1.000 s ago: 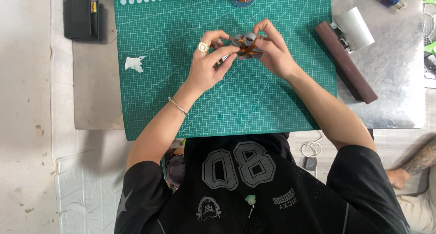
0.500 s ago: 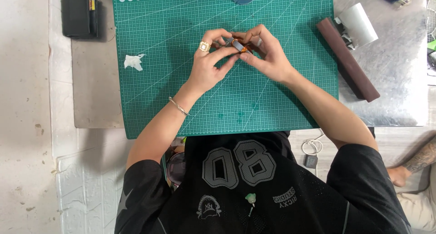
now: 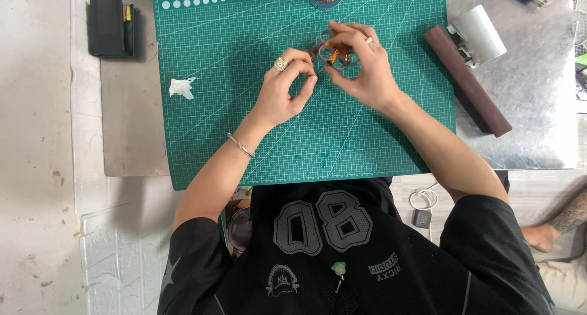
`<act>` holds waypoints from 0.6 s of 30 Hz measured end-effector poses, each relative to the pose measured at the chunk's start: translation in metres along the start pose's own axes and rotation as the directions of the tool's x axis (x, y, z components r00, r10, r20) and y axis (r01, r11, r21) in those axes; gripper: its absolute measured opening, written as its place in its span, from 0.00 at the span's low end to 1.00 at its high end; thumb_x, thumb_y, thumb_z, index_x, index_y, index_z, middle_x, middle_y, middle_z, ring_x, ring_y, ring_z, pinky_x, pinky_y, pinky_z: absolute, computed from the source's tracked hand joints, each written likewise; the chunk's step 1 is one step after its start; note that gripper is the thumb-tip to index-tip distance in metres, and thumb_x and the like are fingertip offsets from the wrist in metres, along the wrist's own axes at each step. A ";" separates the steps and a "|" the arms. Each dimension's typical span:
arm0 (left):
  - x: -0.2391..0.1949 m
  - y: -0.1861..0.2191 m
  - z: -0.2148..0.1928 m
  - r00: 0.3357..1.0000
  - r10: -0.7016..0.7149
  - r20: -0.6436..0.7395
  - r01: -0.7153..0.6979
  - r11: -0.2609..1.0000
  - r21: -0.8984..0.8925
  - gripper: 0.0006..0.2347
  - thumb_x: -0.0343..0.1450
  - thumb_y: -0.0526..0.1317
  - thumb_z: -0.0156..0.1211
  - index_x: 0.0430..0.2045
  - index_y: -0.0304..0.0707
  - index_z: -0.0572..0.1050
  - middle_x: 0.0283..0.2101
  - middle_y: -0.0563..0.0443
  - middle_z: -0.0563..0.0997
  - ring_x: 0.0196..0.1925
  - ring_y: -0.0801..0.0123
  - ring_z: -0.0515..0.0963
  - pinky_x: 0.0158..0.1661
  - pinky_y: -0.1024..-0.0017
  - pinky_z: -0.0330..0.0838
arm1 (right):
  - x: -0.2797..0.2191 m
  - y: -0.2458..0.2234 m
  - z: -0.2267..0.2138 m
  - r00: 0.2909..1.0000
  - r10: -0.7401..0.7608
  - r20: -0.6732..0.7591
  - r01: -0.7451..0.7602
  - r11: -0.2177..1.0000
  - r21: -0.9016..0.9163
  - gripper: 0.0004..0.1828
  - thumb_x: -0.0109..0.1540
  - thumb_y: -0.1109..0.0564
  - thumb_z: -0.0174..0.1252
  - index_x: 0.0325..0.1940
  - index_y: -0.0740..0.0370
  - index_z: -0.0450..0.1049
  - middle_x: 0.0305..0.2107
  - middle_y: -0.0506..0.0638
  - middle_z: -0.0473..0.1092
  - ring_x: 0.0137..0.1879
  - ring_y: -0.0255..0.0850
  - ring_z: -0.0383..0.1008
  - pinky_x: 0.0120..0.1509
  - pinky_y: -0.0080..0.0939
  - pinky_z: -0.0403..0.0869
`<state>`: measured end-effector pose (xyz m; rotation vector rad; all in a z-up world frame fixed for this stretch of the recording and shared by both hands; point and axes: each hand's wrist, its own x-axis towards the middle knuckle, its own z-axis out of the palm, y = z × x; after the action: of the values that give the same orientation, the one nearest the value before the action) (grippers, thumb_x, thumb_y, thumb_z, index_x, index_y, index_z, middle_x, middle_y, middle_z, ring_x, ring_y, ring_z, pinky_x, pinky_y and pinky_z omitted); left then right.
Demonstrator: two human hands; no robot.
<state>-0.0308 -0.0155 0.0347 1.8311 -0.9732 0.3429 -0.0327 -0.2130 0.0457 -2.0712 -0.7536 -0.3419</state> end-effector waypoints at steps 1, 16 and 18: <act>0.000 -0.001 0.001 1.000 0.002 0.001 -0.002 1.000 0.000 0.10 0.74 0.39 0.44 0.27 0.29 0.67 0.37 0.44 0.67 0.40 0.58 0.72 0.41 0.66 0.69 | 0.000 0.006 -0.001 1.000 0.000 -0.002 0.000 1.000 -0.001 0.19 0.58 0.68 0.62 0.49 0.68 0.63 0.56 0.62 0.60 0.61 0.50 0.58 0.54 0.41 0.73; -0.007 -0.017 0.000 0.986 -0.123 -0.116 0.128 0.991 0.045 0.07 0.75 0.37 0.42 0.31 0.32 0.66 0.35 0.47 0.67 0.31 0.69 0.67 0.31 0.76 0.66 | 0.002 0.019 -0.010 0.946 -0.306 0.108 0.321 0.825 -0.466 0.13 0.59 0.57 0.60 0.47 0.63 0.72 0.49 0.55 0.69 0.54 0.55 0.66 0.53 0.48 0.73; -0.008 -0.019 0.000 0.980 -0.153 -0.130 0.164 0.983 0.079 0.08 0.75 0.39 0.41 0.30 0.33 0.66 0.34 0.48 0.66 0.29 0.70 0.66 0.30 0.76 0.64 | 0.000 0.020 -0.009 0.949 -0.287 0.127 0.311 0.807 -0.502 0.15 0.58 0.56 0.60 0.48 0.61 0.72 0.50 0.52 0.69 0.54 0.52 0.65 0.48 0.45 0.75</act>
<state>-0.0217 -0.0085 0.0176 1.9310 -0.7317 0.4015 -0.0194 -0.2288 0.0380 -2.4644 -1.1179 -0.7470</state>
